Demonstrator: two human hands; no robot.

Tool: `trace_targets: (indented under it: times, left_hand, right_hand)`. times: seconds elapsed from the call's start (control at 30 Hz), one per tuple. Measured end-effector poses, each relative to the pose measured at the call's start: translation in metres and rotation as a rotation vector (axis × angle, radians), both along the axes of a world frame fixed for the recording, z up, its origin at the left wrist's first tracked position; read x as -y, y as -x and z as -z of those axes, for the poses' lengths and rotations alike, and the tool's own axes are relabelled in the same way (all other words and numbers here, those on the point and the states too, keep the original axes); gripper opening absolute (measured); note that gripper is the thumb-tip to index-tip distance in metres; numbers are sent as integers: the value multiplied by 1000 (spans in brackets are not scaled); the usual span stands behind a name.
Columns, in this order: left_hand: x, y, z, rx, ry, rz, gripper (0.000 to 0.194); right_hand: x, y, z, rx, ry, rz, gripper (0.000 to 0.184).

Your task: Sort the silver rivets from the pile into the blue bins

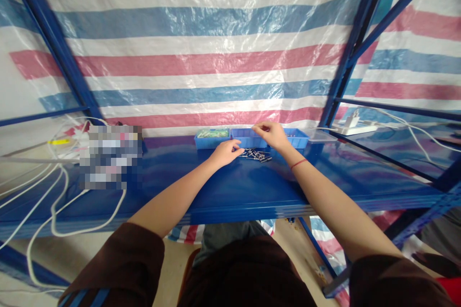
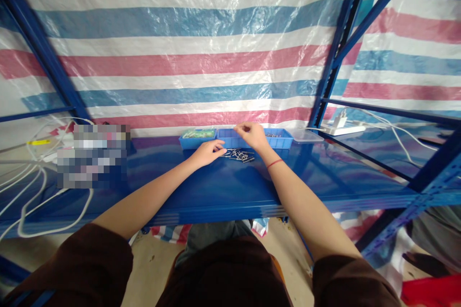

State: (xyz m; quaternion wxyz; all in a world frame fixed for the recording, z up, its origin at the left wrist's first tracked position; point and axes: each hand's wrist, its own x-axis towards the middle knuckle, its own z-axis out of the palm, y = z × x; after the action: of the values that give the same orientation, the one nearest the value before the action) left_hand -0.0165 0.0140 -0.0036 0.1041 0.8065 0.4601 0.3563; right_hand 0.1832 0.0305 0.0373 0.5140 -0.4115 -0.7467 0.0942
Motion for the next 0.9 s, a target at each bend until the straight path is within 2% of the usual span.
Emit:
trace_targets:
  times: [0.1,0.17,0.27,0.33,0.4,0.47,0.57,0.67,0.73,0.9]
  left_hand:
    - [1,2,2,-167,-36,15,29]
    - [2,3,1,-196,-39,40,20]
    - [3,3,-1,-179,-46,91,12]
    - [4,2,-2,-194,-51,107,13]
    - [5,1,-2,-241,-53,93,15]
    - [6,1,-2,-281,-56,66,15]
    - [5,1,-2,-278,-80,46,15]
    - [6,2,-3,-231,-112,42,14]
    - [6,0,-5,-186,-116,44,13]
    - [9,-5,-9,58,-89,70,11]
  right_hand:
    - [-9,-27,-2,-22,-166,295,30]
    - [-17,-46,2,-4,-143,459,31]
    - [-25,-64,8,104,-38,583,32]
    - [-26,-65,9,136,-35,591,35]
    - [-23,-59,5,148,-64,540,32]
    - [-16,-46,-1,165,-90,428,28]
    - [-2,-22,-8,210,-77,152,24]
    - [7,-2,-6,325,23,-127,21]
    - [8,5,0,416,73,-198,20]
    - [0,7,12,560,129,-255,20]
